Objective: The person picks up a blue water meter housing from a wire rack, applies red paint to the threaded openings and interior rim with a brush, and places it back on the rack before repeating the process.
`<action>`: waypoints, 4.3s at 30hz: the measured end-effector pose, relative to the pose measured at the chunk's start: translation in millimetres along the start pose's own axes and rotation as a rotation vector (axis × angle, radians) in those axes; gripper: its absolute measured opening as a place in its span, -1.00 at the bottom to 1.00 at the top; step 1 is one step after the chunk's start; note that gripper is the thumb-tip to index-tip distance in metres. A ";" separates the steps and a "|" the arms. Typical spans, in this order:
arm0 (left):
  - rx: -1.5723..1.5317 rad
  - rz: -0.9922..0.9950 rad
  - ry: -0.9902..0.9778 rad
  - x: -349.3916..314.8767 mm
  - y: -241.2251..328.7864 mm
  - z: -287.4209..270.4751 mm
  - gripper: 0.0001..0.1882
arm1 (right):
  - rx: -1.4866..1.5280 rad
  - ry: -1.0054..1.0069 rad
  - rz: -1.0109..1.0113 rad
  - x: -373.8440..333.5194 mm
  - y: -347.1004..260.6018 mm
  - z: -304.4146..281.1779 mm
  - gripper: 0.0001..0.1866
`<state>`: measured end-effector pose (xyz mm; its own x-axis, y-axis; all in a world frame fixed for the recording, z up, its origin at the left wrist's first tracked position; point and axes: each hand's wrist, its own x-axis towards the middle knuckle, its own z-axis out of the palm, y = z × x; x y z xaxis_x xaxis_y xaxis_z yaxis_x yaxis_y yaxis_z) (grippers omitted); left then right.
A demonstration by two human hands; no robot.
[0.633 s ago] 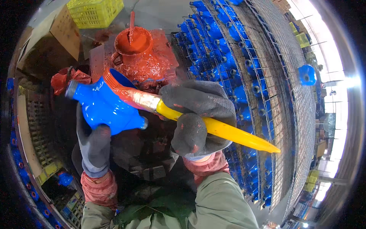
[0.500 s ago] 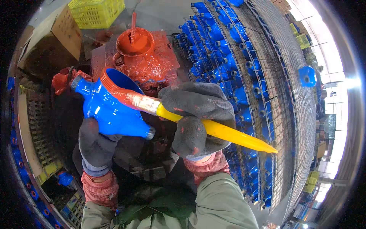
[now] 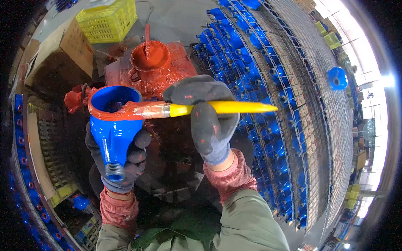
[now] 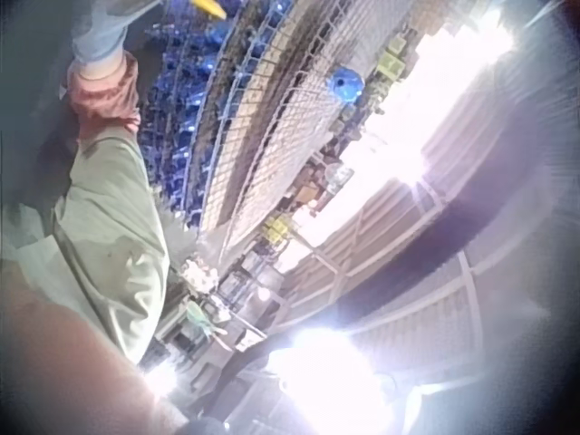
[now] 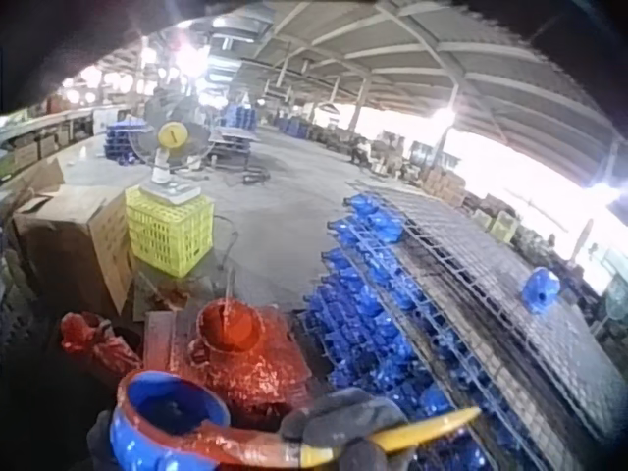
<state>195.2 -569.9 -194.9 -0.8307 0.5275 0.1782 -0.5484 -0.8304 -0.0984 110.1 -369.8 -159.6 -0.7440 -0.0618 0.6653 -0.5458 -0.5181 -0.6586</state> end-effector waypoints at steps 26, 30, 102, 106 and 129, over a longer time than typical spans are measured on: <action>0.088 -0.100 0.194 36.7 -49.4 -1.1 -0.31 | 1.319 0.001 0.554 -5.7 75.4 -22.7 -0.70; 0.275 0.080 0.333 34.3 -49.4 1.0 -0.37 | 1.174 0.058 0.574 -1.2 49.5 -16.6 -0.72; 1.979 0.507 0.738 30.5 -14.9 -34.6 -0.48 | -0.407 0.071 0.131 -5.2 30.5 -3.4 -0.76; 1.087 0.373 0.600 30.4 -8.7 -18.9 -0.62 | -0.366 0.163 0.112 -4.0 29.2 -13.9 -0.70; 1.283 0.382 0.253 20.4 -47.0 -71.0 -0.11 | 0.644 0.472 1.089 -45.8 65.9 -17.3 -0.41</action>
<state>197.3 -507.3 -256.1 -0.9800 0.1321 0.1486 0.0767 -0.4385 0.8955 101.5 -386.4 -239.6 -0.8115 -0.4645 -0.3546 0.5809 -0.7073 -0.4028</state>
